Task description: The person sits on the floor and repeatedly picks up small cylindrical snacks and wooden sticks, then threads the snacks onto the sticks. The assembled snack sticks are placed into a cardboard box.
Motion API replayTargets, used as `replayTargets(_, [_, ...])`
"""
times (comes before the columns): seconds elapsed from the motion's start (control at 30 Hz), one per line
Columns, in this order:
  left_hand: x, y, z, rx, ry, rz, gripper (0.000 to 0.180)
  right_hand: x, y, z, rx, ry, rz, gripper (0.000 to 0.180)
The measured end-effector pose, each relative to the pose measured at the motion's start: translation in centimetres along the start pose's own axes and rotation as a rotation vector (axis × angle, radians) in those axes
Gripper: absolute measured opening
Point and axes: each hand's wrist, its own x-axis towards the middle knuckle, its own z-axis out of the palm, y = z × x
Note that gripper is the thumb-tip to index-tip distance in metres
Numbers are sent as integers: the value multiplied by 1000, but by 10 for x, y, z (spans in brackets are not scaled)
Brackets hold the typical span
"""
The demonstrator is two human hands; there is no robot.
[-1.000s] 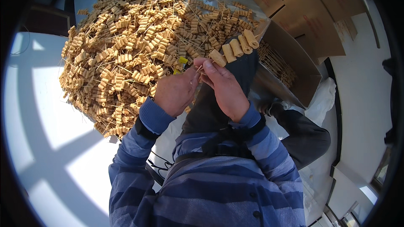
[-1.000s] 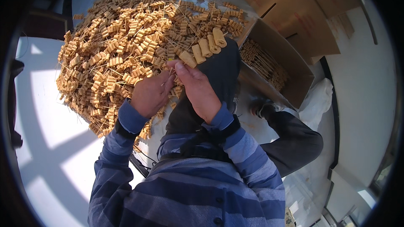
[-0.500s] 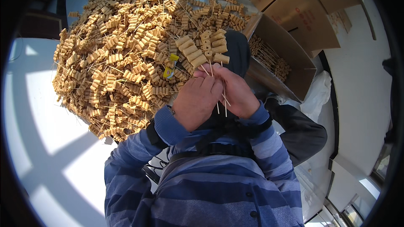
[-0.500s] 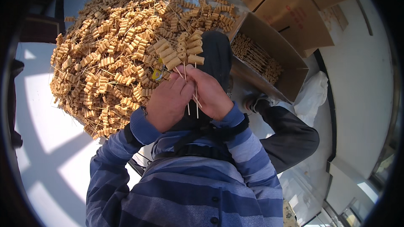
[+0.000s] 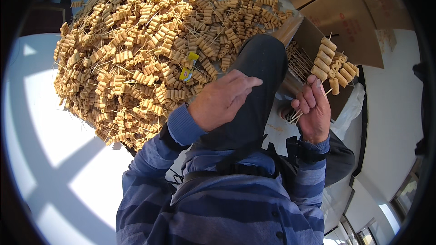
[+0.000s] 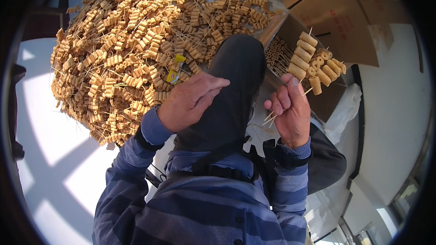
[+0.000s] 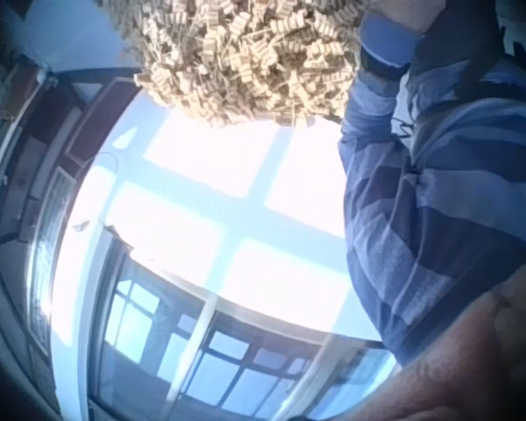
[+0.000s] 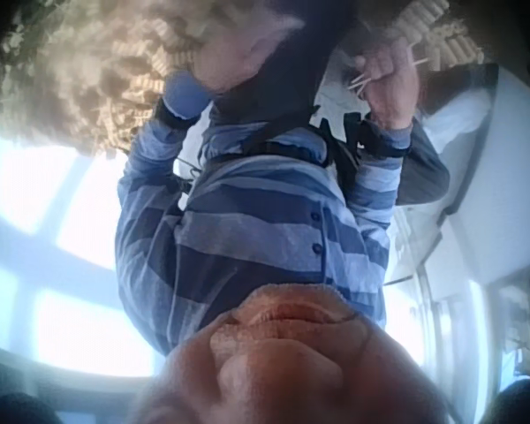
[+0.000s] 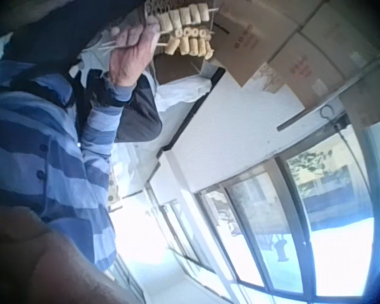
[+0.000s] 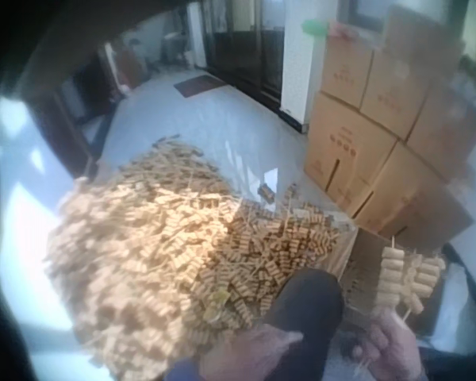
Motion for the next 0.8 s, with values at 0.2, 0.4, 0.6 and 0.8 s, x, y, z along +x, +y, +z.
replayTargets(0.2, [55, -219, -54, -390, 430, -1109, 32, -8, 2, -22, -111, 61, 36, 26])
replayTargets(0.4, [71, -299, -43, 926, 67, -831, 42, -8, 7, -41, -182, 147, 103, 29])
replayTargets(0.6, [102, -317, -63, 1109, -213, -865, 65, -2, 9, -58, -185, 205, 155, 30])
replayTargets(0.8, [103, -328, -69, 1086, -430, -869, 22, 2, 17, -63, -201, 191, 224, 31])
